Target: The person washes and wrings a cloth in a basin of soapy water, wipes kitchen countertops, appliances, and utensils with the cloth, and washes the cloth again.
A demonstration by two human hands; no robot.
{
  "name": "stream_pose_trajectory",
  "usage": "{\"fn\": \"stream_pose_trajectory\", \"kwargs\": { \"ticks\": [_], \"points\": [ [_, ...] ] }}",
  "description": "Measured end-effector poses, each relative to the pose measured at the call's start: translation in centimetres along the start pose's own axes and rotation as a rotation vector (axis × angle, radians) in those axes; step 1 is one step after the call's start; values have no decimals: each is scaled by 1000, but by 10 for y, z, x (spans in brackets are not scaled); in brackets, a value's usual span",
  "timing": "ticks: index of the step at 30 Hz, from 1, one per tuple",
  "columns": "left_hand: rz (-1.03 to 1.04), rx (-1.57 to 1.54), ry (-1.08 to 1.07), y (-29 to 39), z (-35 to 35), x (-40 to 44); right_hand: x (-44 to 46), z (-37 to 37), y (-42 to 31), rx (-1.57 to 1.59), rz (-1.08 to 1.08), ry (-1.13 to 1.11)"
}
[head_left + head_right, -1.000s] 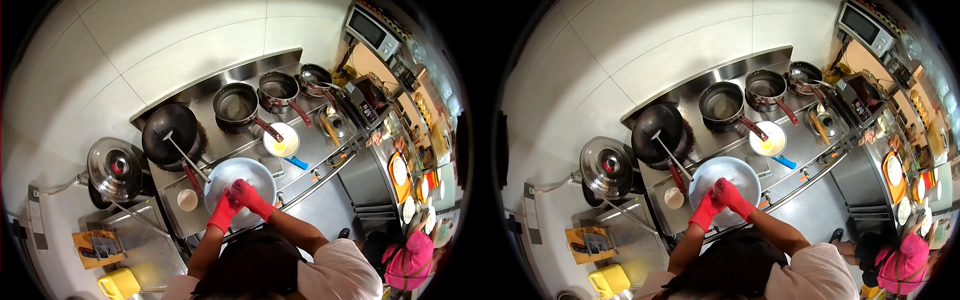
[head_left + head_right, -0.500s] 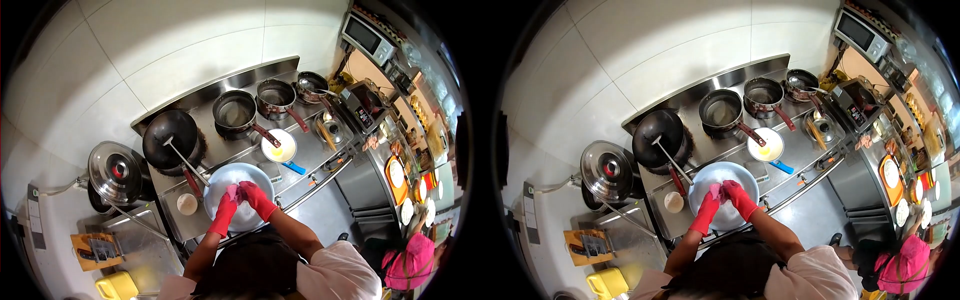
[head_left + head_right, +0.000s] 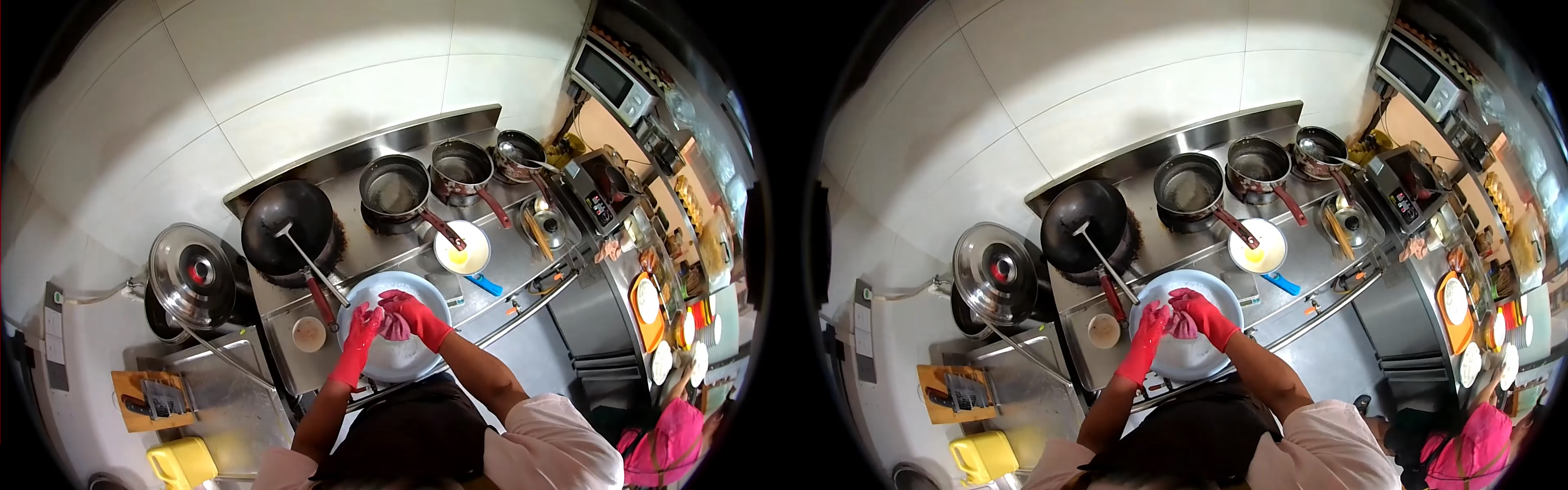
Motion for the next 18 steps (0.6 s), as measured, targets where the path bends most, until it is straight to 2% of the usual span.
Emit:
{"fn": "stream_pose_trajectory", "kwargs": {
  "ticks": [3,4,8,11,14,17,18],
  "points": [
    [-371,-674,-490,-22,16,18,-5,30,-2,147,6,-146],
    [-503,-596,-632,6,20,0,-5,34,0,158,11,-145],
    [-499,-350,-813,-11,19,17,3,36,-5,-37,-29,-131],
    [-368,-66,-906,-18,23,30,20,24,-5,-300,-27,-54],
    [-312,105,-982,-35,22,45,38,5,9,-293,-60,107],
    [-358,602,-654,10,34,20,39,-5,10,-336,-93,247],
    [-281,734,-617,8,36,23,36,-6,10,-356,-99,294]
  ]
}}
Point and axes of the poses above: each hand's wrist, its own x-axis towards the middle knuckle, its own z-axis out of the palm, y = z × x, the point moved 4 cm from there along x, towards the middle knuckle, and after that the axes turned 12 degrees about x, right-handed, at the moved point
